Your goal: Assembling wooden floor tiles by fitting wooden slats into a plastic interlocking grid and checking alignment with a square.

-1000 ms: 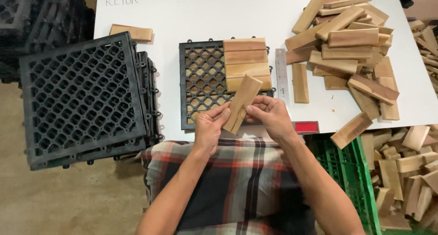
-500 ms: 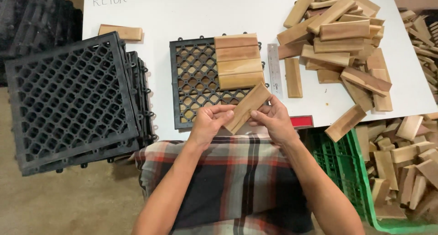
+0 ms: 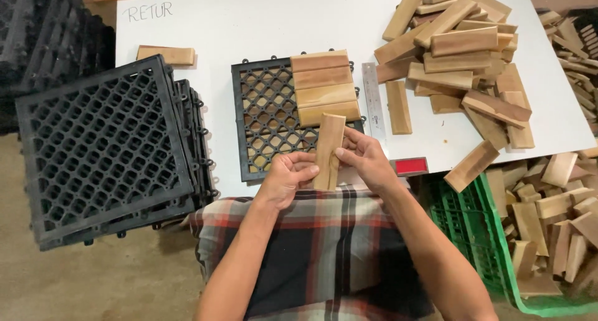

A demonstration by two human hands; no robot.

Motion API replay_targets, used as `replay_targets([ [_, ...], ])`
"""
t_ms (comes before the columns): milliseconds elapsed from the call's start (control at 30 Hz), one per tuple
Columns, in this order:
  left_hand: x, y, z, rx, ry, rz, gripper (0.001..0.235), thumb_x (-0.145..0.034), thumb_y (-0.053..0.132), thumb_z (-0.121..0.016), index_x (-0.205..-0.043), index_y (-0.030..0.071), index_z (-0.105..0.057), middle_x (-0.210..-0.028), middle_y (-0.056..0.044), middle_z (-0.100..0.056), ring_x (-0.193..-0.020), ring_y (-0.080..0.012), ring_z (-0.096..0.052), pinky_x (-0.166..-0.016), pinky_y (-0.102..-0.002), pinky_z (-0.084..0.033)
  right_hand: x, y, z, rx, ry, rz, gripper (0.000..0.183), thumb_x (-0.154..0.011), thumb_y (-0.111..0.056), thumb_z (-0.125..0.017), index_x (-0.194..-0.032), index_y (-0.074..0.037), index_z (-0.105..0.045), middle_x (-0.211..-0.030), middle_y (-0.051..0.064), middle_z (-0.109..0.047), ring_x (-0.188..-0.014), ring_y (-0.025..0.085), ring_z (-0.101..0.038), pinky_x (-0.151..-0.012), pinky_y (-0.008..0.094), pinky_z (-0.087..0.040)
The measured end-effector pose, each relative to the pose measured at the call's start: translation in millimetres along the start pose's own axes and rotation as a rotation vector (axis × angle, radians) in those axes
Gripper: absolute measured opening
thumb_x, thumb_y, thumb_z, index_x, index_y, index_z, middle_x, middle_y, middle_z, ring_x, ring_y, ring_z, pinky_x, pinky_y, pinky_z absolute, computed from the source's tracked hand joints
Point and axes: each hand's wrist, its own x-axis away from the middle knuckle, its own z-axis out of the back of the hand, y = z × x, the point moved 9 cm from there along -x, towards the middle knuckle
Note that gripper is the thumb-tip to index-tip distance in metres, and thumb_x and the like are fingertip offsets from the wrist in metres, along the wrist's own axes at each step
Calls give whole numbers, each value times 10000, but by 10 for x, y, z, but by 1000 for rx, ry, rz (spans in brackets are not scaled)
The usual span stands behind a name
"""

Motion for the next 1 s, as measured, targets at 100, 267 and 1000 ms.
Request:
replay_targets([
  [100,186,324,-157,-30,46,18,278,-825,66,-848,-1066,-28,-745,-822,-131,-776,-664,-194,-749,-569,-332,-647,-56,-44,-114,36,-19,-12,588,-929,18,-668,-1471,99,-457,-893,204,-709,-731,222,-752,-665,387,-669],
  [267,-13,488,40,-64,316,-82,181,-859,145,-835,-978,18,-786,-801,-132,-778,-669,-216,-755,-573,-334,-643,-225,-201,-309,147,50,-84,554,-913,-13,-720,-1425,70,-526,-903,164,-706,-742,202,-733,-648,358,-653],
  [1000,-1182,1669,1783,102,861,-418,575,-1016,123,-583,-1531,-52,-396,-1498,-311,-475,-1403,-392,-467,-1100,-463,-487,-3712,609,-2096,487,-98,-44,482,-955,-200,-734,-1403,-82,-602,-1018,202,-748,-812,251,-772,-654,365,-684],
])
